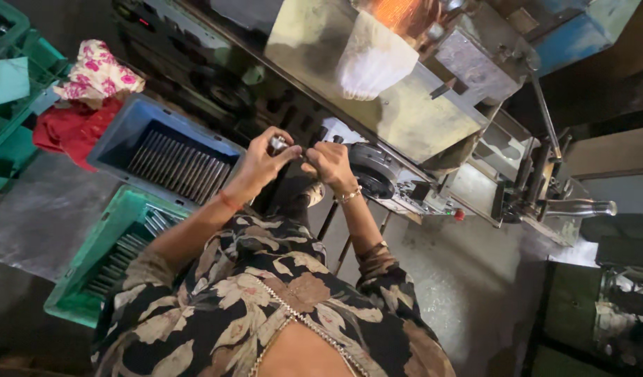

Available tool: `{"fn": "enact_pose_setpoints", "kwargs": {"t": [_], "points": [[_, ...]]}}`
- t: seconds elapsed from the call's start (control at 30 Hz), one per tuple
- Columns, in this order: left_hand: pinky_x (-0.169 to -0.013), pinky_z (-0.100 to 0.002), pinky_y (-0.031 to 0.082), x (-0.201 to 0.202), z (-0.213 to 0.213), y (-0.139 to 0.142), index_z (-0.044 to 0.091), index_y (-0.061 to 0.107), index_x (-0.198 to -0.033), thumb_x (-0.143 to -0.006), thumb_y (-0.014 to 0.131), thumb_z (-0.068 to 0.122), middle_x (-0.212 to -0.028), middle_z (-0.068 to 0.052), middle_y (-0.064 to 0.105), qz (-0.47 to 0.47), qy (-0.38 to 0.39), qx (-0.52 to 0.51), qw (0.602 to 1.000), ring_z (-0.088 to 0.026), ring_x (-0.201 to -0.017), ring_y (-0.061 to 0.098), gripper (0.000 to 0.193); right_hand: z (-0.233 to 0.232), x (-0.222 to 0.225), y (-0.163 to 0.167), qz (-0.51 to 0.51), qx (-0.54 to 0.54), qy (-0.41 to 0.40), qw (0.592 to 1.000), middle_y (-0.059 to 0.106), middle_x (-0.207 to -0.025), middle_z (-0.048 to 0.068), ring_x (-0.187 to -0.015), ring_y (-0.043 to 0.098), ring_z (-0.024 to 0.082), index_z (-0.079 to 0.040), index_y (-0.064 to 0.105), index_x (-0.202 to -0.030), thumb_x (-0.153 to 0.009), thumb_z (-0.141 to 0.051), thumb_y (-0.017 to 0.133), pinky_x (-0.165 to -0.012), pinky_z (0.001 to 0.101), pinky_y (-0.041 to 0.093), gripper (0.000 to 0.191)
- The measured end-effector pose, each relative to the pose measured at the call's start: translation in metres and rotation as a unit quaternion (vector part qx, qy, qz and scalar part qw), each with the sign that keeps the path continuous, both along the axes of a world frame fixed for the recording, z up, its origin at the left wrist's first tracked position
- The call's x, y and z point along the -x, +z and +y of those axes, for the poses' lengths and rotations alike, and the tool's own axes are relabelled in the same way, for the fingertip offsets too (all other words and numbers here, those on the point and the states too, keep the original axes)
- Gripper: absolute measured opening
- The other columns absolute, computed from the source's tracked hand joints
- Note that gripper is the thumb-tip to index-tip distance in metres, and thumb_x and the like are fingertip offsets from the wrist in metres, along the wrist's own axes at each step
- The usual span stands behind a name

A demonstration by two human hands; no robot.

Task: The person repeatedly picks up metal rods from a bin, places them into a grinding machine, and operates a lever to grind the ends. After each cycle, the person removes the rod and places it into a different bin.

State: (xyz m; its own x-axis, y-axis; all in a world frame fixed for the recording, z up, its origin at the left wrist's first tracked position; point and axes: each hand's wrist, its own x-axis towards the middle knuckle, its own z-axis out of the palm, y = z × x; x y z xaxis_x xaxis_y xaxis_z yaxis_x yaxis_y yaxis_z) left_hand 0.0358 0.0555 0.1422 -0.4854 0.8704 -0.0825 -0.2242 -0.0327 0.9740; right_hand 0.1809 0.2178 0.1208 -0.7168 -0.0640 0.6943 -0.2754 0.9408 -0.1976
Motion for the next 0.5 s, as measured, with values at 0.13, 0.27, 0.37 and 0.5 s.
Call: {"fn": "enact_pose_setpoints", "kwargs": {"t": [0.13, 0.27, 0.37, 0.5], "points": [[-0.042, -0.022, 0.030, -0.016, -0.007, 0.002, 0.009, 0.060, -0.095, -0.090, 0.081, 0.017, -0.065, 0.008, 0.049, -0.018, 0.019, -0.010, 1.000, -0.001, -0.050, 0.041, 0.023, 0.001, -0.012, 0.010, -0.034, -0.047, -0.001, 0.998, 0.042, -0.064, 0.004, -0.051, 0.048, 0.025, -0.008, 0.055, -0.089, -0.097, -0.039, 0.069, -0.046, 0.0394, 0.040, 0.034], [-0.047, -0.020, 0.031, -0.025, -0.015, -0.004, 0.008, 0.059, -0.094, -0.091, 0.082, 0.016, -0.069, 0.008, 0.050, 0.019, 0.020, -0.019, 0.999, 0.000, -0.057, 0.042, 0.024, -0.008, -0.026, 0.010, -0.057, -0.038, 0.006, 0.998, 0.044, -0.067, 0.004, -0.053, 0.051, 0.024, -0.009, 0.056, -0.087, -0.101, -0.038, 0.067, -0.049, 0.0389, 0.041, 0.034], [-0.052, -0.019, 0.033, -0.032, -0.017, -0.006, 0.009, 0.060, -0.096, -0.093, 0.081, 0.017, -0.074, 0.008, 0.050, 0.011, 0.015, -0.049, 0.999, 0.001, -0.062, 0.043, 0.023, -0.011, -0.031, 0.009, -0.037, -0.039, 0.010, 0.998, 0.041, -0.062, 0.002, -0.048, 0.047, 0.023, -0.006, 0.061, -0.088, -0.097, -0.039, 0.068, -0.045, 0.0382, 0.040, 0.035], [-0.057, -0.018, 0.037, -0.035, -0.015, -0.002, 0.008, 0.061, -0.096, -0.094, 0.082, 0.017, -0.078, 0.007, 0.052, 0.077, 0.014, -0.061, 0.995, 0.001, -0.070, 0.045, 0.023, -0.017, -0.039, 0.014, -0.041, -0.001, -0.002, 0.999, 0.042, -0.064, 0.004, -0.052, 0.049, 0.025, -0.005, 0.059, -0.090, -0.099, -0.037, 0.069, -0.048, 0.0394, 0.040, 0.035]]}}
